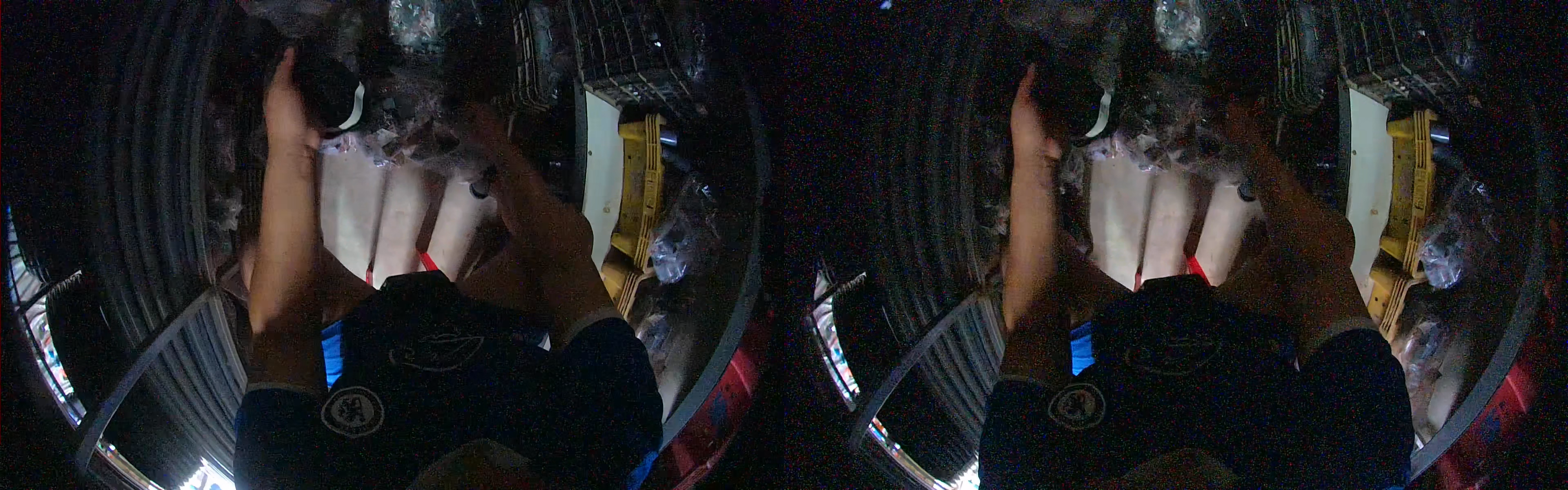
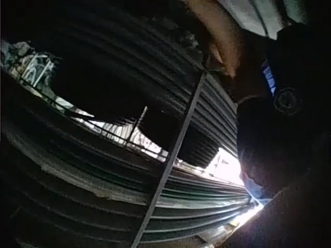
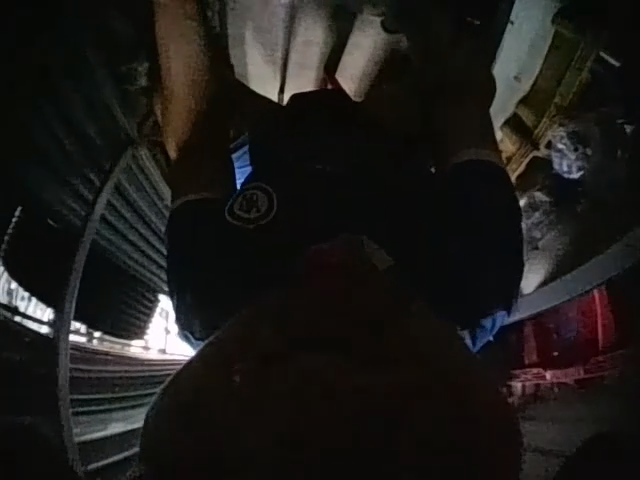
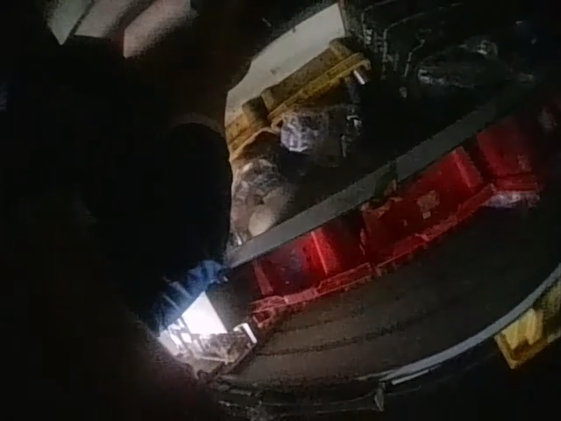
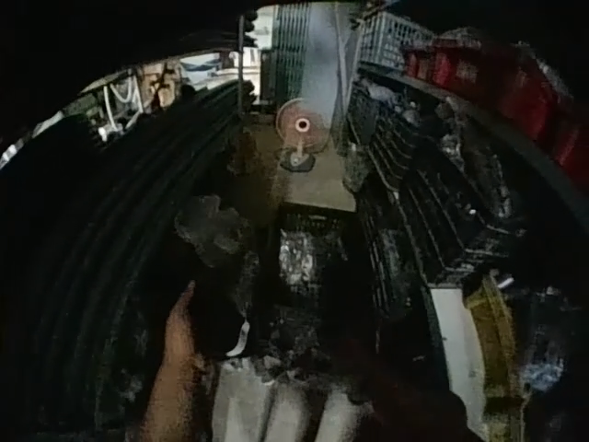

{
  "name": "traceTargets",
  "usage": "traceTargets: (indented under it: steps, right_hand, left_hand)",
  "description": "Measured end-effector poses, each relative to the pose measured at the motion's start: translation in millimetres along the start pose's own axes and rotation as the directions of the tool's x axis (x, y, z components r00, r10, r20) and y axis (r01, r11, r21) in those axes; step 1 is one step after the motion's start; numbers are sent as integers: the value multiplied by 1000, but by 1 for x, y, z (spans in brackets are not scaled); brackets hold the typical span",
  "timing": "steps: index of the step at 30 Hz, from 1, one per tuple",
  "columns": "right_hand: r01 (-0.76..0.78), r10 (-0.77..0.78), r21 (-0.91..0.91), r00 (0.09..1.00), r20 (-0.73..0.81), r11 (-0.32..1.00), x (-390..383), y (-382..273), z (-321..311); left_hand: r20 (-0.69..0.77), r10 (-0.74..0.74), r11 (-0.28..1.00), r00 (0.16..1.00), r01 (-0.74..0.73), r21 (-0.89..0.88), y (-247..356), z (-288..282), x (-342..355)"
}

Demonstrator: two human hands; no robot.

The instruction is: Sort various hardware components from bags into a storage bin.

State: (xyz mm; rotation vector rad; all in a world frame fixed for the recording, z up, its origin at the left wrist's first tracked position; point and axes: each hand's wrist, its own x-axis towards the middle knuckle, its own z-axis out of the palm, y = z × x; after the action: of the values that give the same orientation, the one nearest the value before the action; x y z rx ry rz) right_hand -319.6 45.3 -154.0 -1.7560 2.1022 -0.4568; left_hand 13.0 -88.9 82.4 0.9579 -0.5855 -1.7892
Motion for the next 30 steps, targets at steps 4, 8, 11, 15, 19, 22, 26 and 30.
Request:
traceTargets:
  steps: [4, 8, 11, 15, 19, 22, 26, 30]
  right_hand:
    - [-95, 124, -110, 946, 299, 989, -19, 17, 50]
    - [-115, 158, -136, 916, 368, 984, -25, 22, 79]
    - [-134, 183, -151, 906, 382, 979, -29, 24, 90]
    - [-161, 205, -144, 904, 374, 976, -32, 24, 94]
    - [-185, 220, -131, 912, 347, 974, -30, 23, 89]
    - [-216, 239, -106, 917, 319, 971, -28, 24, 85]
    - [-262, 268, -57, 926, 266, 963, -29, 24, 82]
    - [-328, 316, 94, 941, 123, 940, -26, 20, 70]
  left_hand:
    - [-52, -50, 994, 997, 44, -101, 11, -4, 0]
    - [-39, -24, 977, 999, 15, -211, 18, -11, 4]
    - [-26, 9, 961, 1000, -16, -275, 19, -16, 4]
    - [17, 37, 939, 999, -29, -342, 29, -20, 6]
    - [42, 37, 915, 998, -17, -403, 35, -18, 2]
    - [36, 22, 909, 999, -5, -417, 35, -13, 0]
    - [54, 2, 910, 999, 20, -414, 35, -14, -2]
    - [78, -38, 917, 996, 66, -394, 33, -18, -3]
